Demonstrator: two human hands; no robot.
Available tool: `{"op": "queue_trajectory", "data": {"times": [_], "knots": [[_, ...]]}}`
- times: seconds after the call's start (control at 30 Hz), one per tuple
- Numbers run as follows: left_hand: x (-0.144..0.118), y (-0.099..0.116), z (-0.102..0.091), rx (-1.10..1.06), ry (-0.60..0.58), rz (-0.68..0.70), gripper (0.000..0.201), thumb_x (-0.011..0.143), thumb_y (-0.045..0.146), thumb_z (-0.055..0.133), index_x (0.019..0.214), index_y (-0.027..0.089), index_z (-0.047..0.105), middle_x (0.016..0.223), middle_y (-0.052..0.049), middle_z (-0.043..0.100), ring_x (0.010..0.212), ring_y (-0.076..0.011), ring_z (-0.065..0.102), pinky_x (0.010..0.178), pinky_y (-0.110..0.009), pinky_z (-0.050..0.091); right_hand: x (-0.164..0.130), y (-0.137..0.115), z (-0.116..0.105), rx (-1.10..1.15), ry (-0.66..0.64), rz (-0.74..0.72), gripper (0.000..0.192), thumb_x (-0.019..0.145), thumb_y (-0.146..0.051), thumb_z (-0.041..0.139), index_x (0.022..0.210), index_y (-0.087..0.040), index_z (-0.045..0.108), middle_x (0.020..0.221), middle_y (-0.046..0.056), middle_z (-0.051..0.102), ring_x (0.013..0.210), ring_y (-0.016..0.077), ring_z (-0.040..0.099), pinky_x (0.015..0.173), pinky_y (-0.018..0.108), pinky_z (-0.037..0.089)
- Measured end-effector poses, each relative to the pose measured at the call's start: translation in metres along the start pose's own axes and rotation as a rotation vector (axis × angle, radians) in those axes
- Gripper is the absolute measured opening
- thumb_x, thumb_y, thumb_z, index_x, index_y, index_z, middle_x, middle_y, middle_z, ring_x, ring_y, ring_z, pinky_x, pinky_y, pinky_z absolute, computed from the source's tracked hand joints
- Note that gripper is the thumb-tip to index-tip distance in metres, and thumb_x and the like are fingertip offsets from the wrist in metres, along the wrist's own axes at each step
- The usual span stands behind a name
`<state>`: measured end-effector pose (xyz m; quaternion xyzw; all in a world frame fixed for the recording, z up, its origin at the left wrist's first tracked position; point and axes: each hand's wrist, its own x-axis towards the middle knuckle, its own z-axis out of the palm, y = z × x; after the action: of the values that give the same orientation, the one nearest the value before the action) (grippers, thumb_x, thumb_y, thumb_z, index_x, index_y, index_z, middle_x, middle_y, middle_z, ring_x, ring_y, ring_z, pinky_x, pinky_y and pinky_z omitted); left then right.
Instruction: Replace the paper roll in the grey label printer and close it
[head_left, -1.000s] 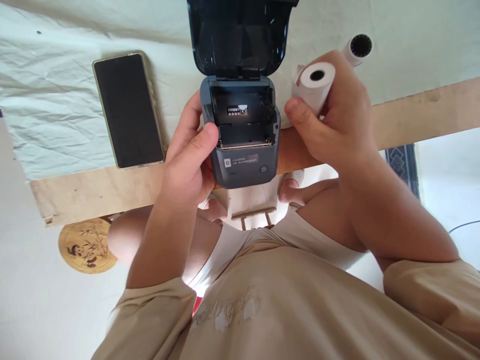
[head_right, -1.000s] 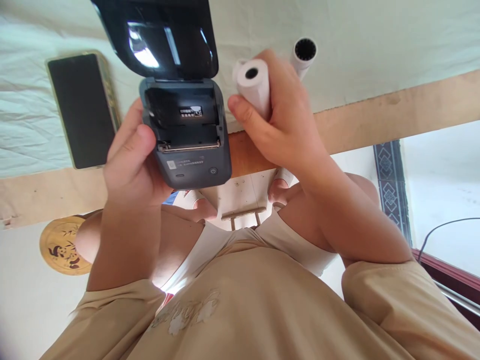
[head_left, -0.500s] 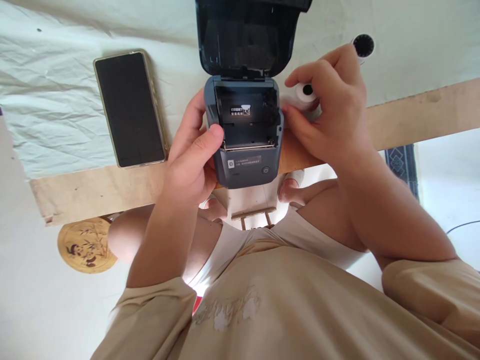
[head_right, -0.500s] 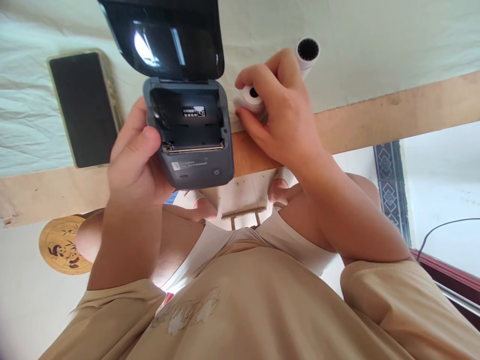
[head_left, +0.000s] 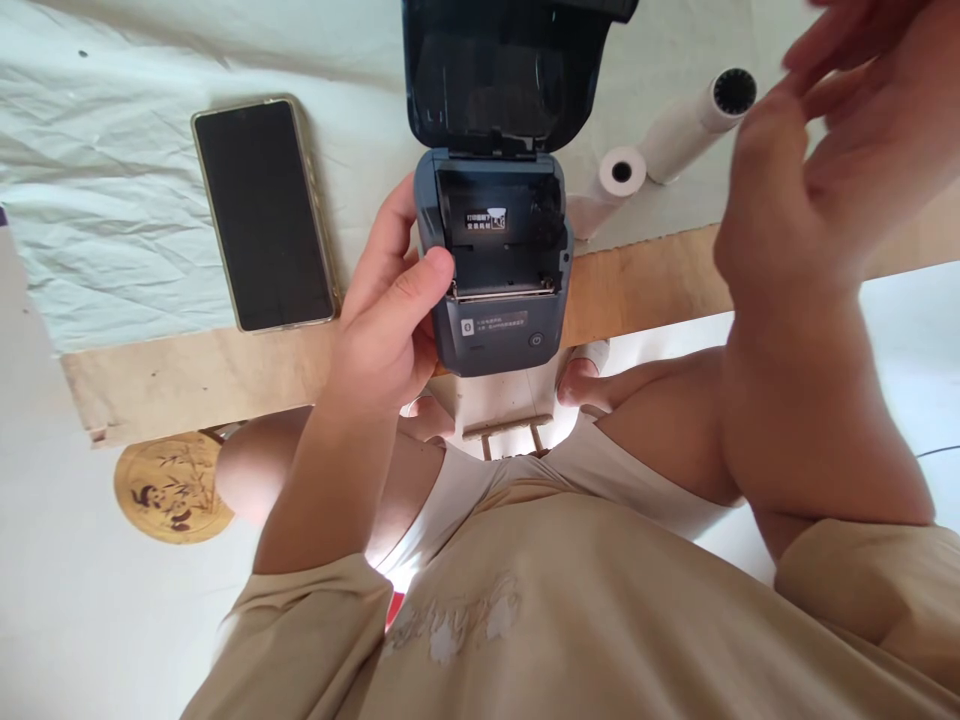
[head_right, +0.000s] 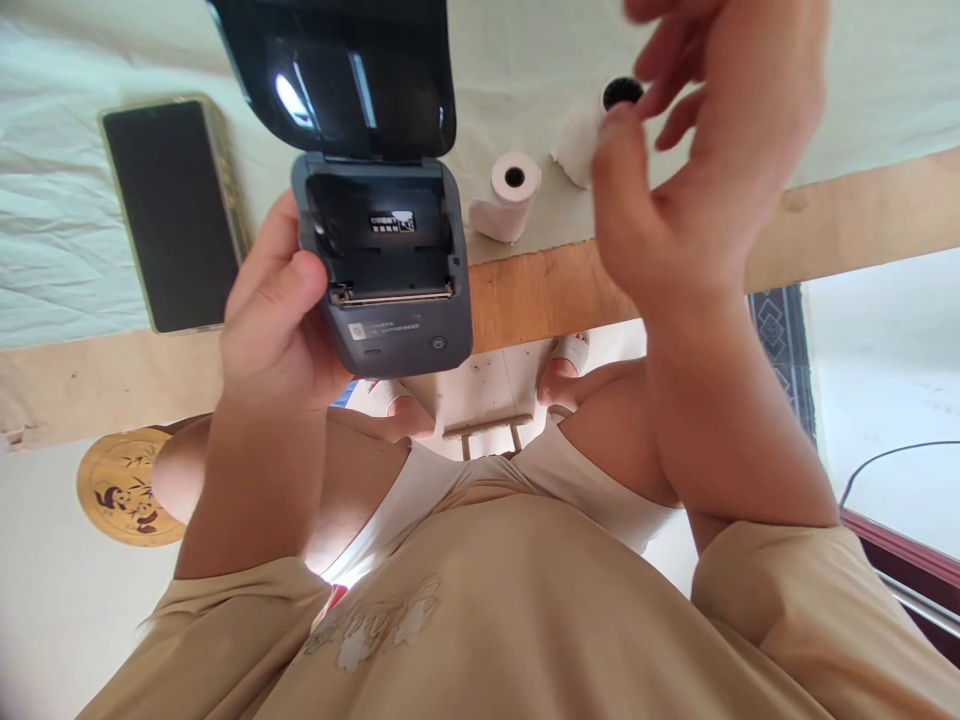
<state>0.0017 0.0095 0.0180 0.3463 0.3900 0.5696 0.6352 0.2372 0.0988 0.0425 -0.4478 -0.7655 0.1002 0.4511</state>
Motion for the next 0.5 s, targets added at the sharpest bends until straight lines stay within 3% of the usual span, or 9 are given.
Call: {"op": "queue_trajectory", "data": {"times": [0.13, 0.23, 0.33, 0.5], "knots": [[0.001, -0.002, 0.002, 0.037, 0.029, 0.028, 0.038, 0.086, 0.042, 0.063, 0.122, 0.029, 0.058, 0.121, -0.002, 0.069, 0.124, -0.0241, 0.064, 0.097, -0.037, 0.059, 0.007, 0.020, -0.001, -0.178, -0.238, 0.193, 0.068, 0.065, -0.005, 0.048, 0.131, -0.017, 0.054, 0.130, 0.007, 0.050, 0.120, 0.0156, 0.052, 0.093, 0.030, 0.046], [0.002, -0.005, 0.003, 0.050, 0.042, 0.034, 0.041, 0.086, 0.044, 0.062, 0.123, 0.028, 0.056, 0.123, -0.003, 0.068, 0.133, -0.0258, 0.059, 0.100, -0.039, 0.058, 0.006, 0.031, 0.007, -0.199, -0.303, 0.261, 0.062, 0.069, -0.011, 0.055, 0.131, -0.013, 0.054, 0.127, 0.012, 0.048, 0.114, 0.0162, 0.052, 0.102, 0.039, 0.048], [0.002, -0.006, 0.001, 0.051, 0.036, 0.034, 0.041, 0.086, 0.045, 0.062, 0.123, 0.029, 0.056, 0.121, -0.002, 0.068, 0.129, -0.0257, 0.062, 0.098, -0.039, 0.058, 0.005, 0.033, 0.011, -0.194, -0.282, 0.305, 0.055, 0.072, -0.014, 0.057, 0.127, -0.015, 0.058, 0.123, 0.012, 0.048, 0.108, 0.0138, 0.052, 0.096, 0.037, 0.048], [0.001, -0.003, 0.000, 0.027, 0.003, 0.037, 0.042, 0.086, 0.043, 0.063, 0.124, 0.027, 0.056, 0.121, -0.002, 0.068, 0.122, -0.0231, 0.065, 0.096, -0.036, 0.058, 0.008, 0.024, 0.009, 0.015, -0.185, 0.299, 0.064, 0.067, -0.004, 0.053, 0.130, -0.019, 0.049, 0.132, 0.003, 0.052, 0.099, 0.0035, 0.051, 0.071, 0.018, 0.041]]}}
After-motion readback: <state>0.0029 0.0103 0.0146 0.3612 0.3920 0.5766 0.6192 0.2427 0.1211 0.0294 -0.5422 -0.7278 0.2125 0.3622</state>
